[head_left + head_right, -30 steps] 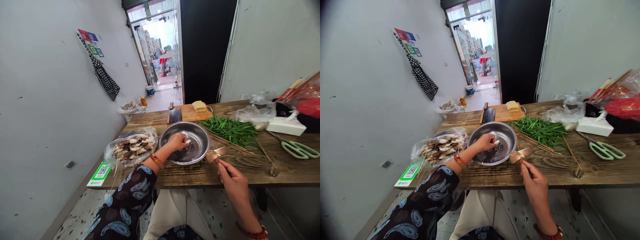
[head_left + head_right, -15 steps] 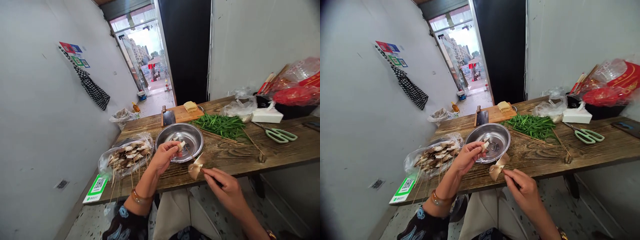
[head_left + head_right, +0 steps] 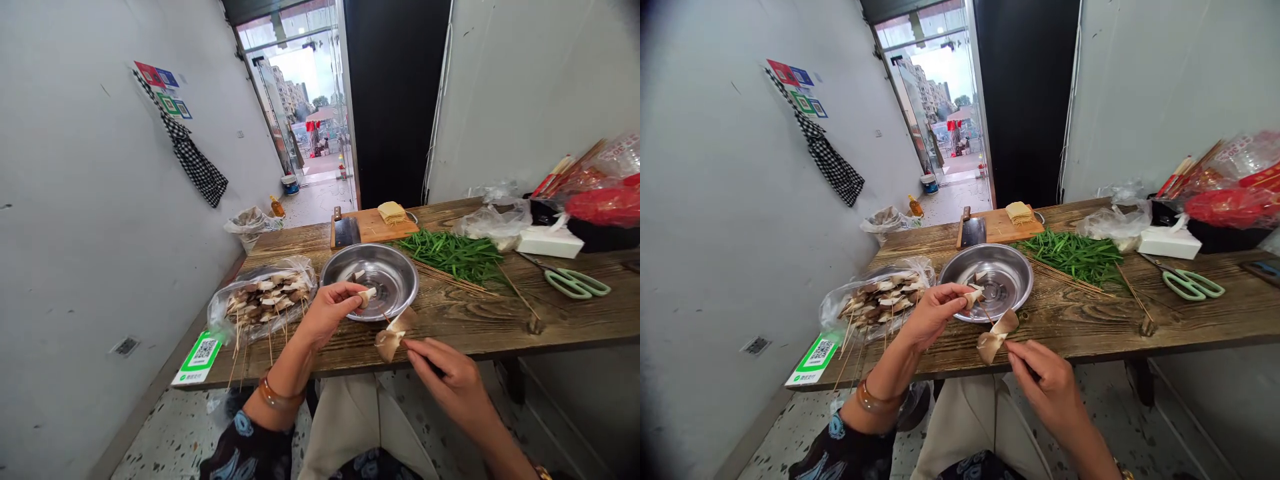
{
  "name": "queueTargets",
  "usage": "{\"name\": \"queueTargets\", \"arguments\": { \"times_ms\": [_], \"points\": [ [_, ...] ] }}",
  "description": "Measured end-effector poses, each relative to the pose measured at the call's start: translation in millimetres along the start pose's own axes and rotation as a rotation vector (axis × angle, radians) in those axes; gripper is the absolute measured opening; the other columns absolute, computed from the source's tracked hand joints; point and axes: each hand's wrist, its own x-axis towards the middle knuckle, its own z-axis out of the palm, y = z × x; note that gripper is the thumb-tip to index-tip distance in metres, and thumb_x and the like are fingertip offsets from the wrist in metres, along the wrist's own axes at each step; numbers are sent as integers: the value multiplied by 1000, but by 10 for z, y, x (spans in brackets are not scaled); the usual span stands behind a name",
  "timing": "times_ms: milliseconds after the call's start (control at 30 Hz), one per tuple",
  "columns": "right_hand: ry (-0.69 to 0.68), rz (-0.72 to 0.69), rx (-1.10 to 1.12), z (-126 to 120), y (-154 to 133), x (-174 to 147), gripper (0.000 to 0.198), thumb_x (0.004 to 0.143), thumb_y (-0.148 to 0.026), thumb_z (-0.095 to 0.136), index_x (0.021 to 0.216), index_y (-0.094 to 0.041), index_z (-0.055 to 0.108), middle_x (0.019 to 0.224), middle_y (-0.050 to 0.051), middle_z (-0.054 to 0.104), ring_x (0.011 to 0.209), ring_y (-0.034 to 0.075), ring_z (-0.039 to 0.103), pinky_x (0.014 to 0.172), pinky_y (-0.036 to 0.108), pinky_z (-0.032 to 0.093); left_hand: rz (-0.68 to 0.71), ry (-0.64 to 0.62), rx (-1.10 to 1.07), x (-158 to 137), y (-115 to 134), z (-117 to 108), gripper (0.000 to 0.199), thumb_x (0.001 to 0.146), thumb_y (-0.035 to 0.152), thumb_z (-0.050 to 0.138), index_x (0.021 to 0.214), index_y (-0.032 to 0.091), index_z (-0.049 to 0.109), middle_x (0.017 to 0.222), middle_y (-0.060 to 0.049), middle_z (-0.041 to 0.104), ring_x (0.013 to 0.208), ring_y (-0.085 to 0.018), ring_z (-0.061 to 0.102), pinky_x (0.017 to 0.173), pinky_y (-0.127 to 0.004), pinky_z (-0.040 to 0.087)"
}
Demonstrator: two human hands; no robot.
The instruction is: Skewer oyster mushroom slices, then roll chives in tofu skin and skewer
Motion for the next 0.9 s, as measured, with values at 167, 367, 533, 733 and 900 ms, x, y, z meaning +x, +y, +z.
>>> {"name": "queueTargets", "arguments": {
  "times_ms": [167, 367, 533, 733, 900],
  "points": [
    [-39, -34, 16, -26, -17, 25, 26, 91, -22, 50, 107, -23, 71, 80, 4, 72, 69, 16, 68, 62, 25, 55, 94, -13, 205, -32, 47, -44, 26, 71, 31, 73, 92, 15, 74, 88, -7, 70, 78, -15, 60, 72, -25, 45],
    [-9, -33, -46, -22, -5, 28, 25, 90, -24, 53, 105, -26, 72, 86, 4, 75, 76, 19, 71, 62, 26, 57, 81, -11, 161, -55, 13, -42, 27, 71, 31, 73, 93, 15, 72, 87, -6, 69, 75, -14, 60, 69, -25, 46],
    [7, -56, -65, 6, 5, 22, 25, 90, -22, 54, 107, -27, 72, 86, 4, 75, 78, 19, 71, 63, 27, 57, 29, 34, -50, -71, -29, -23, 26, 64, 31, 79, 78, 12, 67, 70, -1, 64, 60, -8, 54, 60, -21, 44],
    [18, -76, -55, 30, -67, 65, 25, 91, -21, 52, 106, -27, 71, 86, 4, 75, 76, 18, 70, 63, 26, 56, -28, -13, -85, -132, 6, -12, 26, 63, 32, 80, 76, 12, 67, 70, -3, 65, 63, -10, 56, 60, -22, 45],
    [16, -91, -2, 65, -145, 124, 26, 92, -20, 49, 105, -24, 71, 74, 3, 71, 64, 15, 66, 58, 25, 53, -69, -101, -4, -192, 24, 6, 26, 64, 33, 79, 76, 13, 67, 71, -3, 65, 64, -11, 56, 61, -23, 44]
  ]
}}
